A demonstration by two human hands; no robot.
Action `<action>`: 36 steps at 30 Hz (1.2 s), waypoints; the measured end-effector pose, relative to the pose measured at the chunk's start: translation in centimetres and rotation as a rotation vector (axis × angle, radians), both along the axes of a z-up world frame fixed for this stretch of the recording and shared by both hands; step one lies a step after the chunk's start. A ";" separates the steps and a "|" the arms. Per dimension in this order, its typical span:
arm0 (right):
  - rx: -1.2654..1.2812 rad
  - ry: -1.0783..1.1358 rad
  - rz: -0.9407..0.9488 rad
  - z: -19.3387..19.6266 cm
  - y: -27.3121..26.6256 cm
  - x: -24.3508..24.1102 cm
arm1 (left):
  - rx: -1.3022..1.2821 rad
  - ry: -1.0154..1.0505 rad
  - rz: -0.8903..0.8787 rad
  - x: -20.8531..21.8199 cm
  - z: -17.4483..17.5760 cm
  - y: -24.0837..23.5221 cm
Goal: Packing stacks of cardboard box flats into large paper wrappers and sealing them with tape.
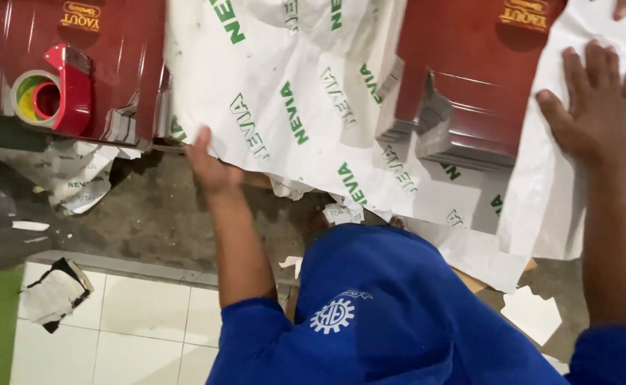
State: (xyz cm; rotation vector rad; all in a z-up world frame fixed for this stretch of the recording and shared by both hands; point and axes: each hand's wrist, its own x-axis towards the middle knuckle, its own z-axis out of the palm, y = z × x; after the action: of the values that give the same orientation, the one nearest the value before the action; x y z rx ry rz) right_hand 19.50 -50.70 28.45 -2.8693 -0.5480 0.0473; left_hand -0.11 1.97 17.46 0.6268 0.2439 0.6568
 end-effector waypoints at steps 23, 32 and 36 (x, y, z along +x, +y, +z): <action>0.325 0.114 0.020 -1.4 -5.1 2.3 | 2.263 -0.176 -0.252 3.4 10.4 -34.1; 0.688 0.295 0.042 -4.7 -7.3 3.1 | 2.203 -0.089 -0.128 3.0 10.5 -37.3; 0.838 0.368 0.068 -6.9 -7.9 3.2 | 2.158 -0.107 -0.094 3.7 10.6 -38.7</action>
State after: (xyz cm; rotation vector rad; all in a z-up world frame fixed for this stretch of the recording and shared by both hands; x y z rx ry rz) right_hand 22.72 -58.56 21.56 -1.9650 -0.4451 0.2775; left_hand 3.56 -36.78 28.05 2.6068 -0.7780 0.6566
